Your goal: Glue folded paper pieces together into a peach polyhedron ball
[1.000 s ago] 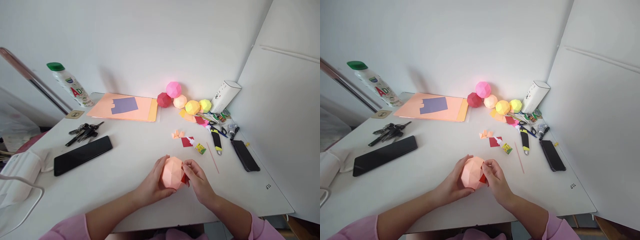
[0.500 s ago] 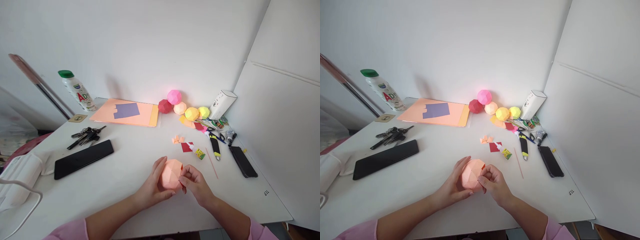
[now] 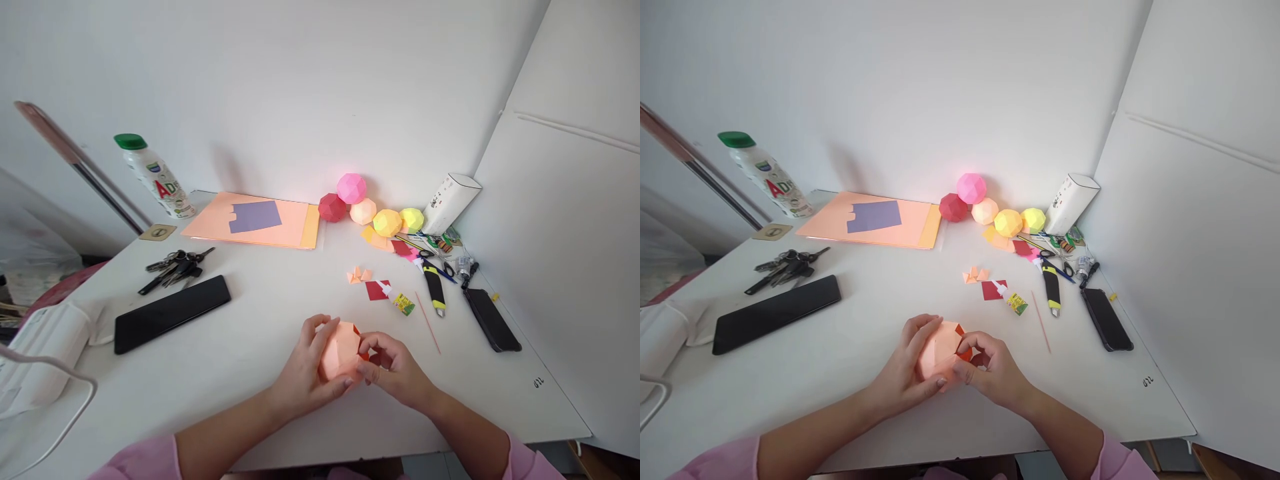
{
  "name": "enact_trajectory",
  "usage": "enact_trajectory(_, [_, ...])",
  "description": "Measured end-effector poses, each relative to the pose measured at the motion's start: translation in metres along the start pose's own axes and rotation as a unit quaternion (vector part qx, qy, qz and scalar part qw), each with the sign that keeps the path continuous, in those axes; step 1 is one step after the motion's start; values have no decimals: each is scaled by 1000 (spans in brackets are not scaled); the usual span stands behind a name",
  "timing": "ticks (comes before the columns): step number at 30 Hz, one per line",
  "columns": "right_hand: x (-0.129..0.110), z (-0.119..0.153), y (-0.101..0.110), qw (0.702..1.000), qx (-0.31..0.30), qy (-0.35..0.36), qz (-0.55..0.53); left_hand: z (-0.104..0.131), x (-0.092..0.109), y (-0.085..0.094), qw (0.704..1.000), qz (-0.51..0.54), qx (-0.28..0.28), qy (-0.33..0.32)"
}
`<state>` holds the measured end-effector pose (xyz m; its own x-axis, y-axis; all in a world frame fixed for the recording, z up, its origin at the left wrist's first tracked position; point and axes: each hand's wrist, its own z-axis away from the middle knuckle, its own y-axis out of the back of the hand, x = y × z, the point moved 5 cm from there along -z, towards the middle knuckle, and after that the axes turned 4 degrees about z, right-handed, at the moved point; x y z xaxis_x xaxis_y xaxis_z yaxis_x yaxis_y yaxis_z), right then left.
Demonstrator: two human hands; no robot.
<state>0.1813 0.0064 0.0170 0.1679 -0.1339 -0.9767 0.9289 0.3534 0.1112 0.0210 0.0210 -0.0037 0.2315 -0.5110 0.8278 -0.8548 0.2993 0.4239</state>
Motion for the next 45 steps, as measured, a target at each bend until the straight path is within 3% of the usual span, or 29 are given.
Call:
enact_trajectory(7, [-8, -2, -2, 999, -11, 27, 31, 1, 12, -1, 993, -54, -42, -97])
enact_trajectory(15, [-2, -1, -1, 1000, 26, -7, 7, 5, 9, -6, 993, -12, -78, -87])
enact_trajectory(35, [6, 0, 1, 998, 55, -16, -16, 6, 16, -12, 978, -114, -79, -158])
enact_trajectory(45, [6, 0, -1, 996, 68, -11, -53, 7, 15, -14, 975, -130, -85, -156])
